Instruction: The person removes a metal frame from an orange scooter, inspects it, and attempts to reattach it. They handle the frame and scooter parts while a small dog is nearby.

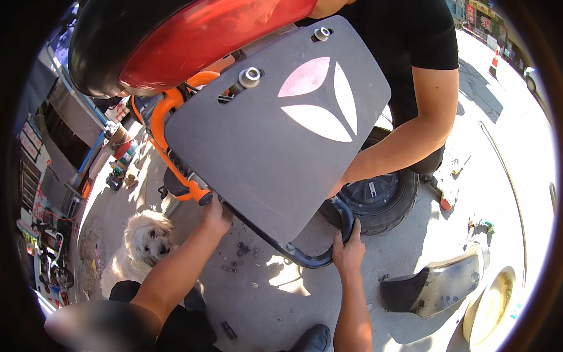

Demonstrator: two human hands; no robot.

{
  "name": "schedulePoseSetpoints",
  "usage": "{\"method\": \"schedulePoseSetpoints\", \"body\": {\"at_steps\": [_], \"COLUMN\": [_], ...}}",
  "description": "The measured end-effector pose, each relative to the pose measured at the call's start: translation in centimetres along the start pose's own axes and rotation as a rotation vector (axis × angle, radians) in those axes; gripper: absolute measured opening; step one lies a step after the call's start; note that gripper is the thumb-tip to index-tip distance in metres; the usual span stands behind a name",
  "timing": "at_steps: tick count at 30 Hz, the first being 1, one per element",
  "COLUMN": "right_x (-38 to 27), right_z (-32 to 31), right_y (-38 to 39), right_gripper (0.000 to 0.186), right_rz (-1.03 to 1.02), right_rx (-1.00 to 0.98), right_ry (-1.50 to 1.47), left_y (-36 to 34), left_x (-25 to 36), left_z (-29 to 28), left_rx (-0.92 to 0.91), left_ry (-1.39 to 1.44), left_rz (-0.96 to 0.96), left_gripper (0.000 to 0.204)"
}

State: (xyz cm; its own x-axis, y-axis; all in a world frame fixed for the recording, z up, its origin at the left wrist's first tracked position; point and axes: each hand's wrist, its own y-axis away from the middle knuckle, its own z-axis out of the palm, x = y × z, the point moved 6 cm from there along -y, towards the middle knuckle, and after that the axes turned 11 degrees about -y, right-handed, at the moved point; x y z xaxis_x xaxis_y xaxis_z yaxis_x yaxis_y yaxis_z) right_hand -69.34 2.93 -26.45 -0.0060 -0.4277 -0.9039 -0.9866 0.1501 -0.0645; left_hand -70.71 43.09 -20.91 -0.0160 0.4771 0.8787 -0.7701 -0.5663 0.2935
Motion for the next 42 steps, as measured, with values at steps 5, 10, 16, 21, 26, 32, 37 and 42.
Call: {"method": "schedulePoseSetpoints", "body": {"at_steps": [5,10,16,21,26,32,37,42], "right_x": [-1.2,-1.2,-1.0,-1.7,-1.3,-1.4,-1.2,-1.0], "right_z": [0.4,0.4,0.7,0.7,0.4,0.3,0.3,0.3], "right_y": [0.7,0.5,0.2,0.4,0.3,0.3,0.3,0.1], "right_gripper": [0.069,0.068,0.069,0.07,0.072,0.071,0.072,0.075], "right_rz": [-0.009,-0.02,-0.132,-0.108,-0.074,-0.075,-0.058,0.031], "right_rx": [0.037,0.008,0.054,0.047,0.02,0.028,0.027,0.019], "right_ry": [-0.077,-0.139,-0.142,-0.218,-0.218,-0.217,-0.17,-0.178], "left_y": [-0.2,-1.8,-1.0,-1.2,-1.3,-0.3,-0.3,-0.8], "left_x": [0.4,-1.4,-0.2,-0.5,-0.8,-0.2,-0.3,-0.6], "left_z": [-1.3,-2.2,-1.4,-1.9,-1.7,-0.9,-0.9,-1.2], "left_rx": [-0.019,-0.065,-0.029,-0.002,0.016,0.033,0.05,-0.008], "left_ry": [-0.001,0.156,0.042,0.046,0.042,0.031,0.025,0.053], "left_rz": [-0.018,-0.094,-0.063,-0.065,-0.065,-0.075,-0.067,-0.087], "left_gripper": [0.028,0.029,0.032,0.034,0.033,0.034,0.034,0.033]}}
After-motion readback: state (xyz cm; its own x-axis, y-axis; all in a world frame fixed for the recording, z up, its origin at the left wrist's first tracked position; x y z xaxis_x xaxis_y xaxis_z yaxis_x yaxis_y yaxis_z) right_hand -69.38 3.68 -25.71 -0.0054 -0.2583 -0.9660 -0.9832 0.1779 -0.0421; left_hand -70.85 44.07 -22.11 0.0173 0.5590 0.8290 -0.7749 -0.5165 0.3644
